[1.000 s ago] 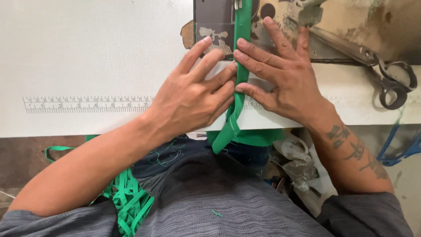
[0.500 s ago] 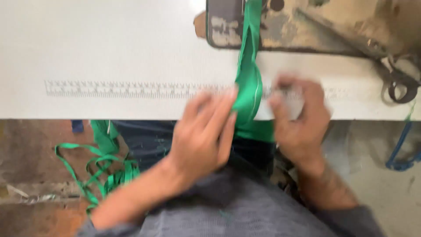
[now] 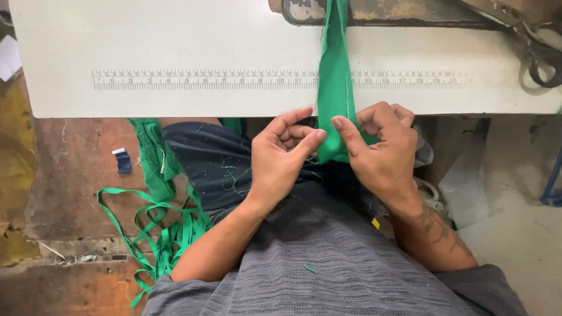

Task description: Sewing green fabric strips using an industrial sewing machine and aligning them with a table ruler.

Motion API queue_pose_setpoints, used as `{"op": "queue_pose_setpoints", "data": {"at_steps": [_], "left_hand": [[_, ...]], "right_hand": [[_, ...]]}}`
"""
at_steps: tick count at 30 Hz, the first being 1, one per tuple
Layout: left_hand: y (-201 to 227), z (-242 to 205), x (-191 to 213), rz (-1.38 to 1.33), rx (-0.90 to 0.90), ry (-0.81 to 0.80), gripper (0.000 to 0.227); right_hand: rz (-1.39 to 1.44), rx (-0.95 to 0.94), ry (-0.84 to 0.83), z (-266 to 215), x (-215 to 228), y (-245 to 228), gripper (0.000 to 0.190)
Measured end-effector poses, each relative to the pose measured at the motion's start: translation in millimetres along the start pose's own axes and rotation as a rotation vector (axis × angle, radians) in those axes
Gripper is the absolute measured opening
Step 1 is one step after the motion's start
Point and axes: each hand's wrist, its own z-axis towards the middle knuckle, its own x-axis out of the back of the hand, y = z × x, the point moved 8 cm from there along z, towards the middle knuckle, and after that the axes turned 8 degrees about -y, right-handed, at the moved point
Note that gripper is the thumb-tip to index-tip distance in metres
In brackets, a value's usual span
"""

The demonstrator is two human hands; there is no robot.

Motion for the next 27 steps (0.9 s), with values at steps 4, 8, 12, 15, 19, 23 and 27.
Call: {"op": "queue_pose_setpoints", "data": {"at_steps": [4,8,12,15,19,23,27], "left_hand": [[21.0,-9.3,-2.8,0.328,-0.399,0.053,0.038],[22.2,-15.3,-16.2,0.737,-0.686,0.078,0.03],[21.4,-22.5,-31.3,0.945,-0.761,0.069,0.031],[30.6,-29.2,-42.4,1.134,-0.808,0.046,0.024],[36.1,-28.0,-40.6,1.097,-0.792,0.012,0.022],[35.6,-27.3,-41.1,1.119,-0.777,-0.022,0.019],[51.6,-9.1,-39.4,1.291,-0.771,-0.116,0.016]], "right_hand": [[0.131,0.066,0.072,-1.6,2.0,1.9,0.031],[0.077,0.036,0.064,-4.6,-0.7,-9.1,0.021],[0.106,0.045,0.047,-1.5,2.5,-25.5,0.048],[0.015,0.222,0.014,9.5,6.7,-39.8,0.054],[-0.032,0.256,-0.092,18.1,-0.5,-24.3,0.048],[-0.042,0.22,-0.181,16.2,-10.9,-11.2,0.044],[-0.103,0.222,-0.216,16.6,-15.1,-8.8,0.048]]}}
